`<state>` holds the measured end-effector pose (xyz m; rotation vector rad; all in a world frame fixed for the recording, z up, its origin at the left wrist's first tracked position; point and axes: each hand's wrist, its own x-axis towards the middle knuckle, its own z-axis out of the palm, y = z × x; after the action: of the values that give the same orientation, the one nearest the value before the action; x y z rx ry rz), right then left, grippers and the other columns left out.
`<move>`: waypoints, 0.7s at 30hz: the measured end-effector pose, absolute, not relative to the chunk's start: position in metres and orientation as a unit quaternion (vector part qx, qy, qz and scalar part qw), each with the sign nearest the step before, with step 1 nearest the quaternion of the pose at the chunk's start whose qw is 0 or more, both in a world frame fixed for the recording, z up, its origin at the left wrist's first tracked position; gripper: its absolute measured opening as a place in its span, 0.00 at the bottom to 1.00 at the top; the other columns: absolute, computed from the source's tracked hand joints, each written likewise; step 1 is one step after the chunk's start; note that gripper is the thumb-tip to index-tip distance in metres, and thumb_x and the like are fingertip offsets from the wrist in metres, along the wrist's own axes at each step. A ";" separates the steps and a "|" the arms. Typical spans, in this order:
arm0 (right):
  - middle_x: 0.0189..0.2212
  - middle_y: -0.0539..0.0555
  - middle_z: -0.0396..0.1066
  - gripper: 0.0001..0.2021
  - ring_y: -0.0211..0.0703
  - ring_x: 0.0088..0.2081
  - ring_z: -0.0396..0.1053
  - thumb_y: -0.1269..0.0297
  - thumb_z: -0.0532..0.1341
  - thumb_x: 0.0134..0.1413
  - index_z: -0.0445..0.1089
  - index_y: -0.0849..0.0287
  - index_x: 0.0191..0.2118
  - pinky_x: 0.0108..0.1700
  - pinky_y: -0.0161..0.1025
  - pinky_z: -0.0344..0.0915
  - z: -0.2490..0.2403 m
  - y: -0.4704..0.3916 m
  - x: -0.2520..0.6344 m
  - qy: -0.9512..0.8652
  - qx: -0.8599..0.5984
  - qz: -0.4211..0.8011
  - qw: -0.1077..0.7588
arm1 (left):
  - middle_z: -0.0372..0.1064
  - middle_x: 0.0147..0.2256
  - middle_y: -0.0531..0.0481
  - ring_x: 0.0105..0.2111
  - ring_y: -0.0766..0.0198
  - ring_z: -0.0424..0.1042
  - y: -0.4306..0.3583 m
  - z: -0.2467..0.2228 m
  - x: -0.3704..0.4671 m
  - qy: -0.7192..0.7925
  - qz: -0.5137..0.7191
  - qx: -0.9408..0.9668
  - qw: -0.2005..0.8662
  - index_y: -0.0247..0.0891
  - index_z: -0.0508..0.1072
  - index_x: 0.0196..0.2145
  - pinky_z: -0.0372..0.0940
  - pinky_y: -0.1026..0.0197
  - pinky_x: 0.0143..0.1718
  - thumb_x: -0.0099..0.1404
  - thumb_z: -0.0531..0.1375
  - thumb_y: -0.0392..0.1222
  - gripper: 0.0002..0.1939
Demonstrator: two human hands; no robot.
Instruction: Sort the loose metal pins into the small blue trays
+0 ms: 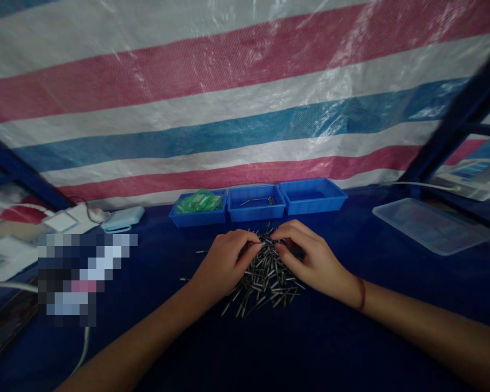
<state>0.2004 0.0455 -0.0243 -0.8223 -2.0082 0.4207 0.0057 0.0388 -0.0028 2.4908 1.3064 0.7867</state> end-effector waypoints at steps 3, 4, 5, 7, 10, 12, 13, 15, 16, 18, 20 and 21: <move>0.35 0.53 0.66 0.08 0.40 0.35 0.64 0.68 0.57 0.55 0.67 0.56 0.41 0.36 0.39 0.64 -0.020 0.033 0.194 -0.799 -0.334 0.200 0.459 | 0.71 0.32 0.53 0.32 0.64 0.69 0.033 0.000 0.011 0.442 0.311 0.825 0.166 0.39 0.69 0.36 0.61 0.60 0.37 0.66 0.53 0.40 0.07; 0.34 0.53 0.66 0.07 0.39 0.33 0.64 0.68 0.57 0.55 0.67 0.56 0.41 0.35 0.38 0.64 -0.020 0.029 0.192 -0.791 -0.339 0.213 0.462 | 0.71 0.32 0.52 0.32 0.64 0.69 0.031 0.001 0.012 0.440 0.319 0.821 0.177 0.39 0.69 0.36 0.61 0.61 0.37 0.66 0.53 0.40 0.06; 0.33 0.52 0.65 0.06 0.38 0.32 0.63 0.67 0.58 0.55 0.67 0.56 0.39 0.34 0.38 0.63 -0.019 0.027 0.190 -0.783 -0.345 0.226 0.466 | 0.71 0.33 0.52 0.33 0.64 0.69 0.030 0.001 0.013 0.438 0.324 0.818 0.183 0.39 0.69 0.36 0.61 0.61 0.36 0.66 0.53 0.40 0.06; 0.30 0.51 0.64 0.03 0.37 0.29 0.62 0.66 0.58 0.55 0.67 0.56 0.37 0.31 0.36 0.62 -0.018 0.025 0.189 -0.765 -0.357 0.249 0.475 | 0.71 0.33 0.52 0.34 0.63 0.69 0.028 0.001 0.015 0.434 0.328 0.820 0.178 0.39 0.69 0.36 0.61 0.60 0.37 0.65 0.54 0.40 0.05; 0.29 0.50 0.64 0.03 0.37 0.30 0.63 0.65 0.57 0.56 0.67 0.56 0.35 0.30 0.36 0.61 -0.017 0.026 0.188 -0.748 -0.363 0.271 0.485 | 0.71 0.33 0.52 0.35 0.62 0.69 0.026 -0.002 0.015 0.430 0.324 0.826 0.169 0.39 0.69 0.36 0.60 0.59 0.38 0.65 0.55 0.41 0.05; 0.30 0.51 0.65 0.04 0.38 0.31 0.64 0.65 0.57 0.57 0.68 0.56 0.36 0.32 0.37 0.61 -0.017 0.027 0.189 -0.744 -0.360 0.274 0.491 | 0.70 0.34 0.52 0.36 0.62 0.69 0.026 -0.003 0.015 0.426 0.322 0.827 0.177 0.39 0.69 0.37 0.60 0.59 0.38 0.65 0.55 0.41 0.05; 0.30 0.51 0.65 0.04 0.38 0.32 0.64 0.66 0.57 0.57 0.68 0.56 0.36 0.32 0.37 0.61 -0.016 0.028 0.190 -0.743 -0.360 0.274 0.494 | 0.70 0.34 0.51 0.36 0.62 0.69 0.026 -0.003 0.015 0.424 0.323 0.826 0.184 0.39 0.69 0.37 0.60 0.59 0.38 0.65 0.55 0.41 0.05; 0.30 0.51 0.65 0.04 0.38 0.32 0.64 0.66 0.57 0.57 0.69 0.56 0.36 0.32 0.37 0.61 -0.016 0.028 0.190 -0.739 -0.362 0.274 0.497 | 0.70 0.34 0.51 0.35 0.63 0.69 0.026 -0.004 0.015 0.421 0.331 0.822 0.194 0.39 0.69 0.37 0.61 0.59 0.38 0.65 0.54 0.40 0.06; 0.30 0.51 0.65 0.04 0.38 0.31 0.64 0.66 0.57 0.56 0.68 0.56 0.36 0.32 0.37 0.61 -0.016 0.028 0.190 -0.738 -0.363 0.275 0.498 | 0.70 0.33 0.51 0.35 0.63 0.69 0.026 -0.005 0.015 0.421 0.337 0.819 0.196 0.39 0.69 0.37 0.61 0.60 0.38 0.66 0.54 0.40 0.06; 0.29 0.50 0.64 0.03 0.37 0.29 0.63 0.65 0.59 0.55 0.68 0.57 0.35 0.30 0.37 0.61 -0.017 0.028 0.190 -0.732 -0.366 0.279 0.503 | 0.69 0.33 0.52 0.34 0.64 0.68 0.026 -0.005 0.015 0.423 0.344 0.815 0.197 0.38 0.69 0.36 0.60 0.60 0.37 0.65 0.54 0.40 0.05; 0.28 0.49 0.63 0.02 0.36 0.28 0.61 0.65 0.60 0.54 0.67 0.57 0.33 0.28 0.36 0.60 -0.016 0.027 0.189 -0.730 -0.365 0.278 0.507 | 0.69 0.32 0.52 0.34 0.65 0.68 0.025 -0.005 0.015 0.423 0.345 0.814 0.198 0.38 0.69 0.35 0.60 0.61 0.37 0.65 0.55 0.40 0.05; 0.27 0.49 0.62 0.02 0.35 0.27 0.61 0.65 0.60 0.54 0.66 0.57 0.32 0.28 0.35 0.59 -0.016 0.026 0.189 -0.732 -0.363 0.274 0.507 | 0.69 0.32 0.52 0.33 0.65 0.68 0.025 -0.005 0.015 0.423 0.343 0.815 0.200 0.38 0.69 0.35 0.60 0.61 0.36 0.65 0.55 0.40 0.04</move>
<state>0.1892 0.0265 -0.0159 -0.8748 -1.7656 0.6601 0.0152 0.0254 -0.0052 2.2780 1.1814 0.9597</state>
